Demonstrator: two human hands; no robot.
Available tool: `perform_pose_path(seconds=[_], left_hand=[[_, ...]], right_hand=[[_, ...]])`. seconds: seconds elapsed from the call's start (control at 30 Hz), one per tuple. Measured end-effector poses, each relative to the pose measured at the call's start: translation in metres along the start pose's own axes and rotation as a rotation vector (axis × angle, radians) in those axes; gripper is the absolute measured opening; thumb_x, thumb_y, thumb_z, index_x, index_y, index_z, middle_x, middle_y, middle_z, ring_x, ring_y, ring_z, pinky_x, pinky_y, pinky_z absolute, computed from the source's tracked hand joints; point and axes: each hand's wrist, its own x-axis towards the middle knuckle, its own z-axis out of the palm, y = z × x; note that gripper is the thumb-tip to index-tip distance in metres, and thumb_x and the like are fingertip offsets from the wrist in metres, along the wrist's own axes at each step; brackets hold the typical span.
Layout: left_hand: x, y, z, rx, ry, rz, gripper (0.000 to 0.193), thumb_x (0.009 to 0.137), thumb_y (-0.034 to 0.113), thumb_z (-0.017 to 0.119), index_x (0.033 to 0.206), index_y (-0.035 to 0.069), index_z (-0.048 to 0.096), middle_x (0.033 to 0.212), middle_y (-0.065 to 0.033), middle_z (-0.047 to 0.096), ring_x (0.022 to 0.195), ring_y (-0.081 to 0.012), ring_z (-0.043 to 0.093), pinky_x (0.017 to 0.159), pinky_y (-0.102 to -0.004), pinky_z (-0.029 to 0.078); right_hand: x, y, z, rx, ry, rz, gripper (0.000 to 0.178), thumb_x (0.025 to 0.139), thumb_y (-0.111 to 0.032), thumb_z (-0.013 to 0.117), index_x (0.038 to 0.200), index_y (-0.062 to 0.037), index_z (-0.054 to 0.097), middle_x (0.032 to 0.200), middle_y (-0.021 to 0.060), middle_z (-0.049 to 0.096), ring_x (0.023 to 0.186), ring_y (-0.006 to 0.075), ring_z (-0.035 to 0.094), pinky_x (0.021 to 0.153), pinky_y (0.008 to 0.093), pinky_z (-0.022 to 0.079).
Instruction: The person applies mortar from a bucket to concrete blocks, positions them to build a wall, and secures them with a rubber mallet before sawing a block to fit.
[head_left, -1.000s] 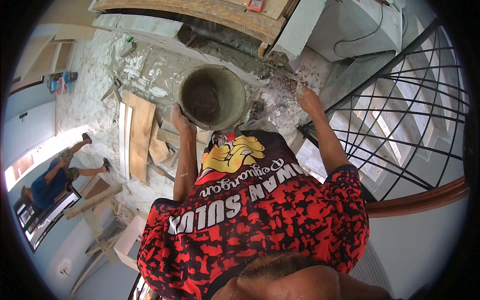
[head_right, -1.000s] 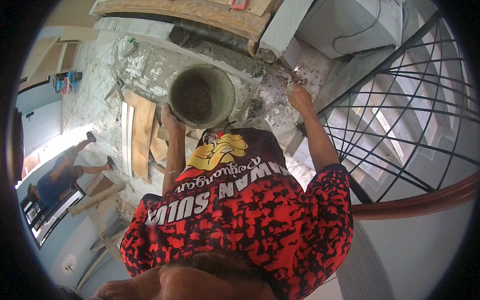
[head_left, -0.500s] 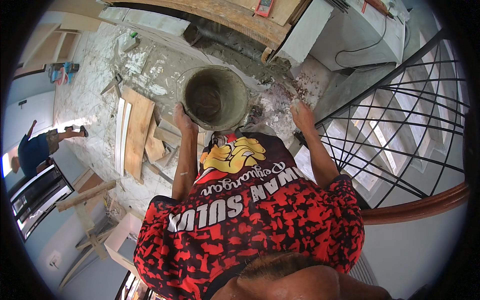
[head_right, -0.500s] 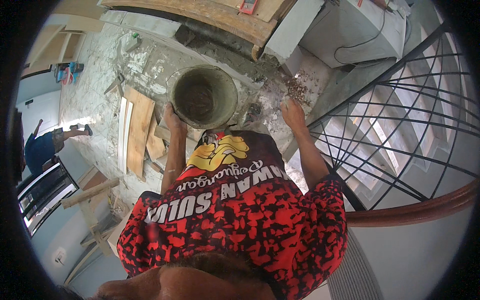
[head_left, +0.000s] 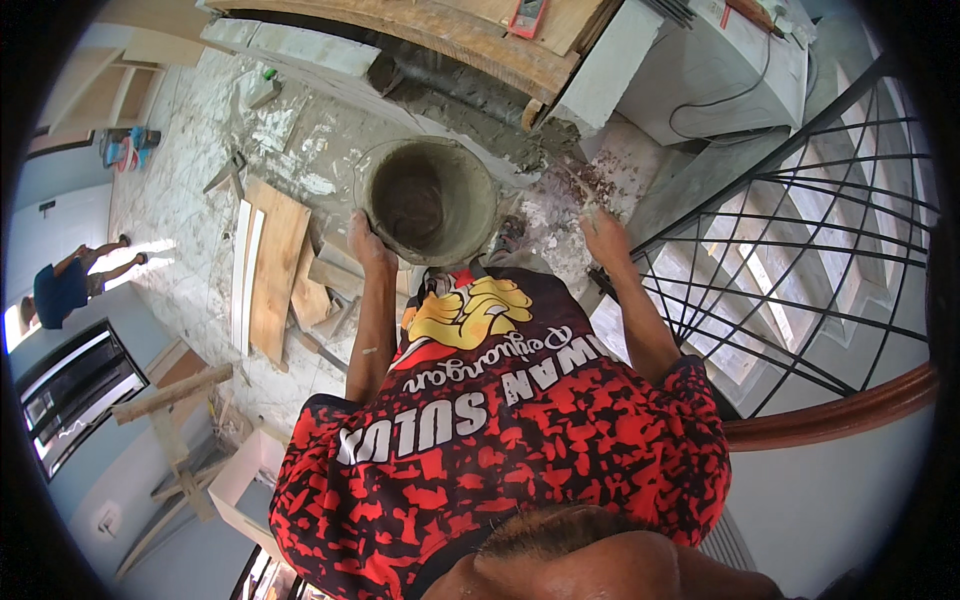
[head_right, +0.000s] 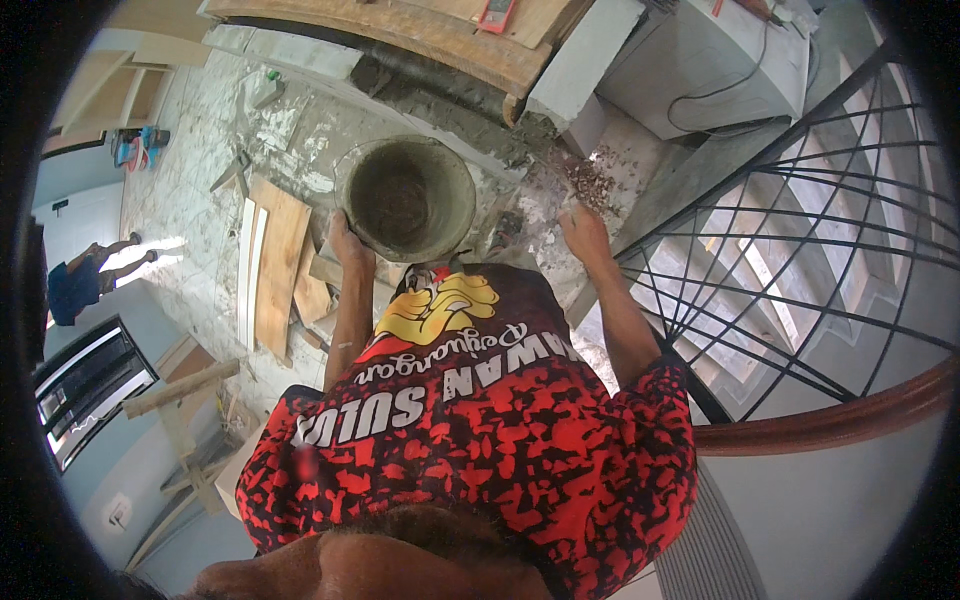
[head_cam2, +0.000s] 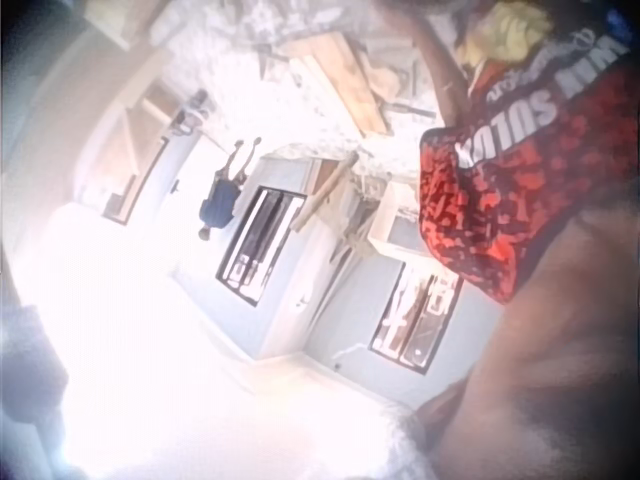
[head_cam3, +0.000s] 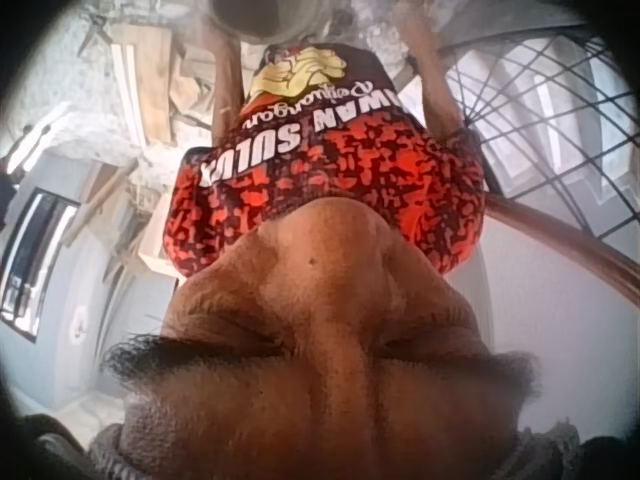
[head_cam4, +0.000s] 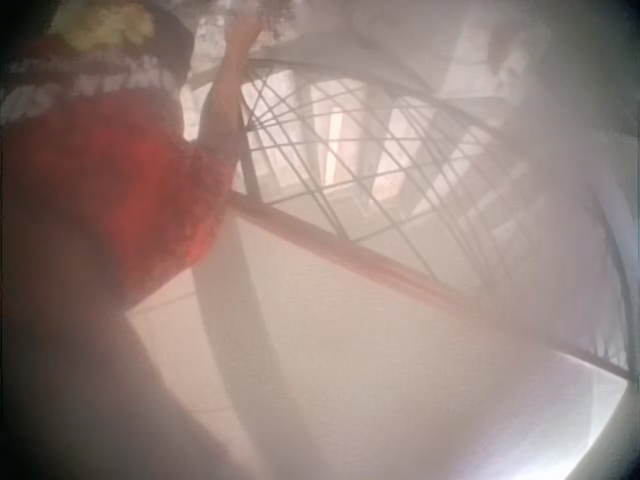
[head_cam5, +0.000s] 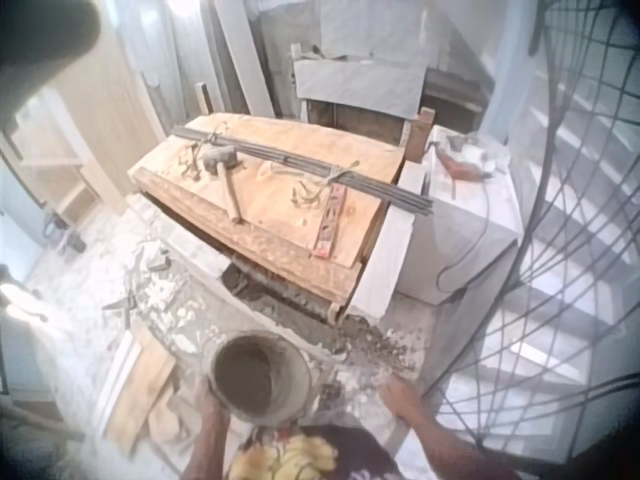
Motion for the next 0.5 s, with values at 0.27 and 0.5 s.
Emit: perform_pose_path(seconds=[0.27,0.5], left_hand=[[0.003,-0.002,0.003,0.028,0.004,0.0,0.018,0.095,0.018,0.044,0.094,0.004,0.055,0.092,-0.0049,0.056,0.087,-0.016,0.055,0.081,-0.0332,0.047],[0.004,-0.006,-0.001,0.053,-0.017,0.029,0.017,0.094,0.017,0.044,0.089,0.004,0.054,0.091,-0.0044,0.055,0.085,-0.0158,0.054,0.079,-0.0329,0.046]], right_hand=[[0.031,-0.013,0.074,0.217,0.006,0.296,0.029,0.089,-0.026,0.054,0.099,0.0018,0.055,0.083,0.0262,0.06,0.08,0.0455,0.058,0.07,0.0467,0.046],[-0.025,-0.026,0.049,0.21,0.255,0.017,0.033,0.091,-0.028,0.054,0.099,0.0045,0.054,0.091,0.0269,0.058,0.087,0.0434,0.057,0.074,0.045,0.044]])
